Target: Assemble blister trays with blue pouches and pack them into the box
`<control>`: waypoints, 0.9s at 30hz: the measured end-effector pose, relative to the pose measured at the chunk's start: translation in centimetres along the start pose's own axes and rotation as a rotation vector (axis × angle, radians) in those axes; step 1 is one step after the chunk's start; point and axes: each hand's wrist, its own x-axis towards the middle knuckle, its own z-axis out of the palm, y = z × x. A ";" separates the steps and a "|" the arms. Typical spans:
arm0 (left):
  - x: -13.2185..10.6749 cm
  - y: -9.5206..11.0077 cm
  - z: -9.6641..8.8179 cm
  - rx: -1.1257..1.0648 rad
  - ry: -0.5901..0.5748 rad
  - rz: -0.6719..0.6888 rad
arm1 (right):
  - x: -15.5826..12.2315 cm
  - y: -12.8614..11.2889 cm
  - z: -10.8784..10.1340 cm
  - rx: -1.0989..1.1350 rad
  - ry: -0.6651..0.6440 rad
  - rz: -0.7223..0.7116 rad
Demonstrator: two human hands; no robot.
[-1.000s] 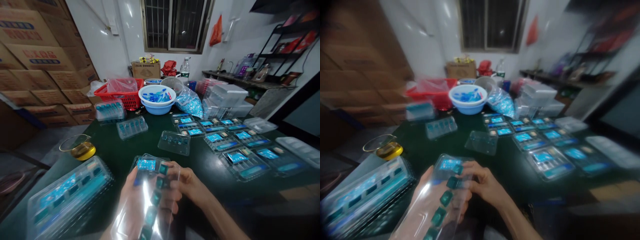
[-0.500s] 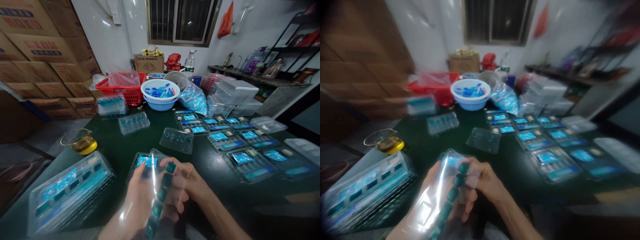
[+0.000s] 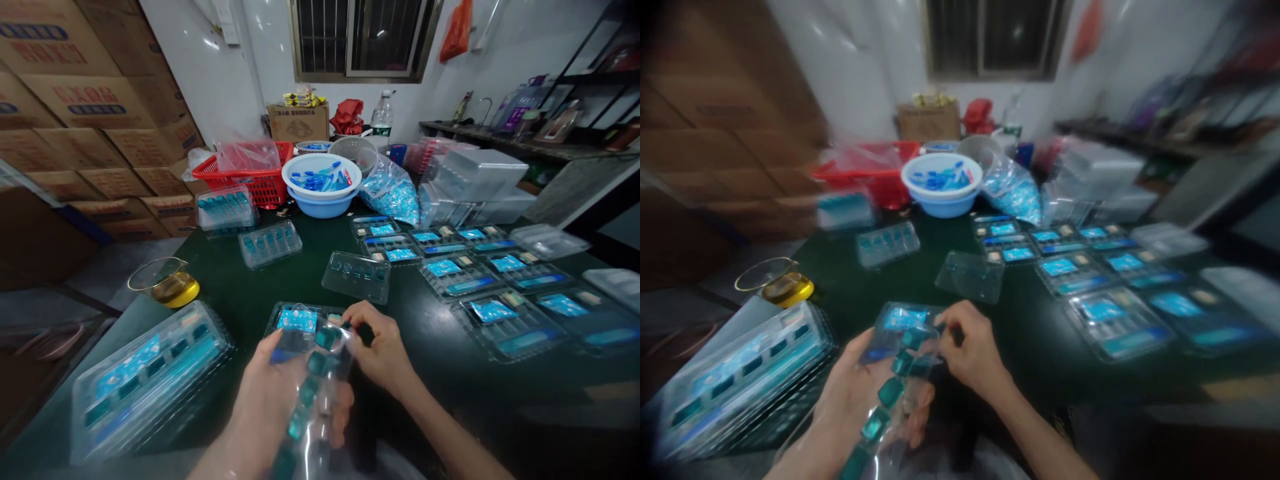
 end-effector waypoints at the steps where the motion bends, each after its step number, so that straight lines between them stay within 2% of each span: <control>1: -0.4 0.3 0.0 -0.004 0.017 0.018 | 0.1 0.3 -0.6 -0.044 0.050 -0.006; 4: -2.1 2.1 -0.1 0.019 0.096 0.155 | 0.2 1.2 -2.7 -0.090 0.097 0.068; 7: -3.7 4.6 -0.4 0.063 0.150 0.278 | -0.5 2.3 -4.3 -0.008 0.090 0.217; 10: -4.5 6.3 -0.6 0.136 0.218 0.357 | -2.0 3.5 -4.9 0.129 0.091 0.388; 13: -4.4 6.9 -0.3 0.214 0.227 0.409 | -3.4 4.4 -4.8 0.207 0.082 0.478; 17: -3.3 6.9 1.4 0.265 0.141 0.408 | -4.1 4.8 -4.8 0.217 0.086 0.501; 20: -2.4 7.0 2.6 0.347 0.132 0.383 | -4.1 4.8 -4.8 0.207 0.067 0.500; 24: -1.1 7.1 3.0 0.506 0.097 0.403 | -4.0 5.1 -4.9 0.200 0.026 0.486; 27: -0.3 7.1 3.1 0.690 0.099 0.471 | -4.0 5.2 -4.9 0.211 0.023 0.475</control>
